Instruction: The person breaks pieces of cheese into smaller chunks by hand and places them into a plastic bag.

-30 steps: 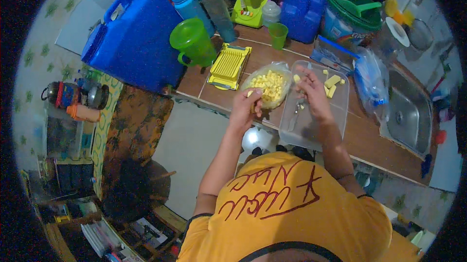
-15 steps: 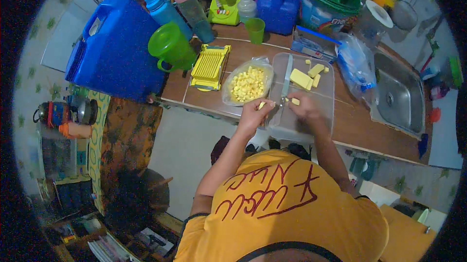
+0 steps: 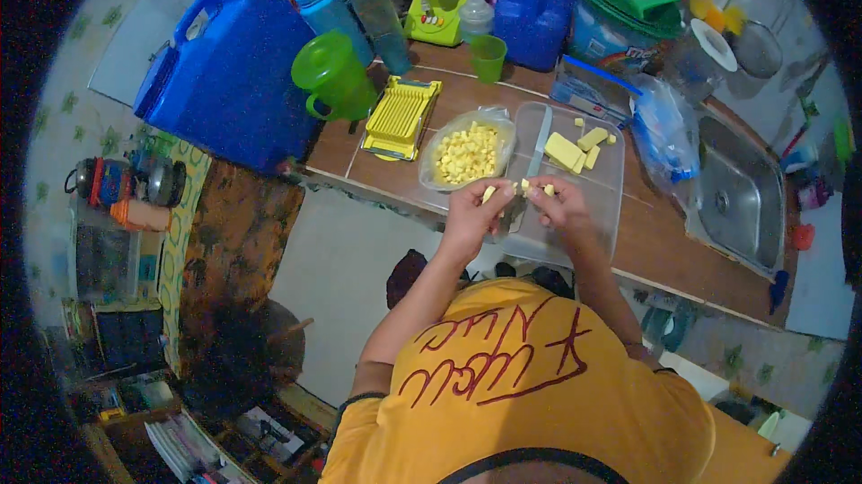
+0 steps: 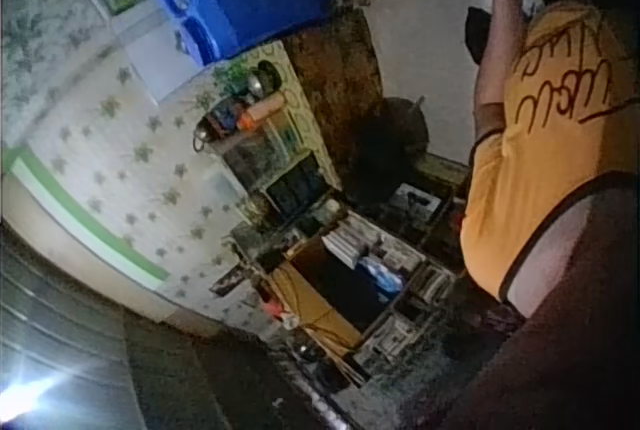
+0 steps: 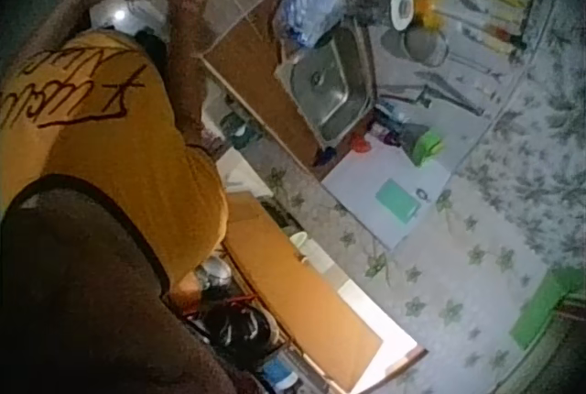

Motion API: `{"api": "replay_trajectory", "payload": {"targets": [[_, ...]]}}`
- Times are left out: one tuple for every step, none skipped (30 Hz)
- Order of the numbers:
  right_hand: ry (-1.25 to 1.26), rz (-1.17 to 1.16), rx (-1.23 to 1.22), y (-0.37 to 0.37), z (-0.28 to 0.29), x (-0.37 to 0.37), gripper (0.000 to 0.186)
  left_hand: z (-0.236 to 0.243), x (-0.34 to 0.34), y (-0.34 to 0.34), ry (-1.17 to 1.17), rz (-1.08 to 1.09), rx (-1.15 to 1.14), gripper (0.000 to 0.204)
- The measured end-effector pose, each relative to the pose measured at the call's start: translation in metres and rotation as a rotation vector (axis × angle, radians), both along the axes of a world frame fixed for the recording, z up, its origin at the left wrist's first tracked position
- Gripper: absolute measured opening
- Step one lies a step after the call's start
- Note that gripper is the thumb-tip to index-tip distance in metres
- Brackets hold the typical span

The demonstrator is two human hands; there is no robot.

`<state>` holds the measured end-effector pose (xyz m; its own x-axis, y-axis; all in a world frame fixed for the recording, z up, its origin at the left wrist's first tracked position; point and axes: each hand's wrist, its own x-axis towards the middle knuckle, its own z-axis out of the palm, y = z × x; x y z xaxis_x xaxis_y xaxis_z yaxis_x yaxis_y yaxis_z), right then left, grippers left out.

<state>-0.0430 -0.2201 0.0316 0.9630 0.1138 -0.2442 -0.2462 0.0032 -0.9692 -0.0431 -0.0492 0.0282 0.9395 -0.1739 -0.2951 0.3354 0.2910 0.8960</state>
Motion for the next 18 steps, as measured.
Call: {"api": "replay_trajectory", "payload": {"targets": [[-0.002,0.006,0.0,0.003,0.004,-0.001,0.025,0.002,-0.001,0.0,-0.008,0.012,-0.034,0.022],[-0.008,0.006,-0.019,0.005,0.008,-0.002,0.024,0.005,-0.002,0.0,-0.01,0.018,-0.034,0.022],[-0.014,0.007,-0.038,0.007,0.009,-0.002,0.023,0.008,-0.003,0.001,-0.017,0.032,-0.035,0.022],[-0.015,0.012,-0.04,0.008,0.009,-0.001,0.023,0.01,-0.005,0.001,-0.025,0.046,-0.037,0.021],[-0.028,0.023,-0.01,0.009,0.007,-0.001,0.021,0.01,-0.006,0.002,-0.026,0.051,-0.038,0.021],[-0.04,0.034,0.019,0.009,0.006,0.0,0.019,0.011,-0.007,0.002,-0.044,0.059,-0.042,0.021],[-0.042,0.041,0.018,0.011,0.007,0.0,0.019,0.012,-0.007,0.004,-0.062,0.069,-0.046,0.02],[-0.084,0.048,0.06,0.014,0.009,0.001,0.018,0.013,-0.008,0.004,-0.064,0.076,-0.046,0.02],[-0.126,0.057,0.101,0.016,0.01,0.001,0.016,0.015,-0.009,0.005,-0.066,0.087,-0.043,0.02],[-0.128,0.067,0.102,0.018,0.009,0.003,0.016,0.016,-0.01,0.006,-0.07,0.1,-0.038,0.02],[-0.103,0.084,0.104,0.019,0.009,0.004,0.016,0.016,-0.011,0.008,-0.073,0.11,-0.038,0.02],[-0.077,0.102,0.106,0.02,0.008,0.006,0.016,0.016,-0.011,0.01,-0.06,0.109,-0.066,0.019],[-0.077,0.113,0.106,0.022,0.01,0.007,0.016,0.016,-0.013,0.012,-0.046,0.106,-0.093,0.019],[-0.04,0.142,0.179,0.024,0.012,0.007,0.016,0.016,-0.014,0.015,-0.047,0.118,-0.093,0.019],[-0.002,0.171,0.253,0.025,0.013,0.007,0.016,0.015,-0.015,0.018,-0.063,0.096,-0.112,0.018],[0.0,0.183,0.252,0.025,0.014,0.008,0.016,0.016,-0.017,0.021,-0.079,0.073,-0.131,0.017],[0.04,0.24,0.312,0.025,0.015,0.01,0.016,0.018,-0.018,0.024,-0.08,0.085,-0.131,0.017],[0.081,0.297,0.371,0.026,0.016,0.011,0.017,0.021,-0.02,0.027,-0.086,0.068,-0.147,0.017]]}}
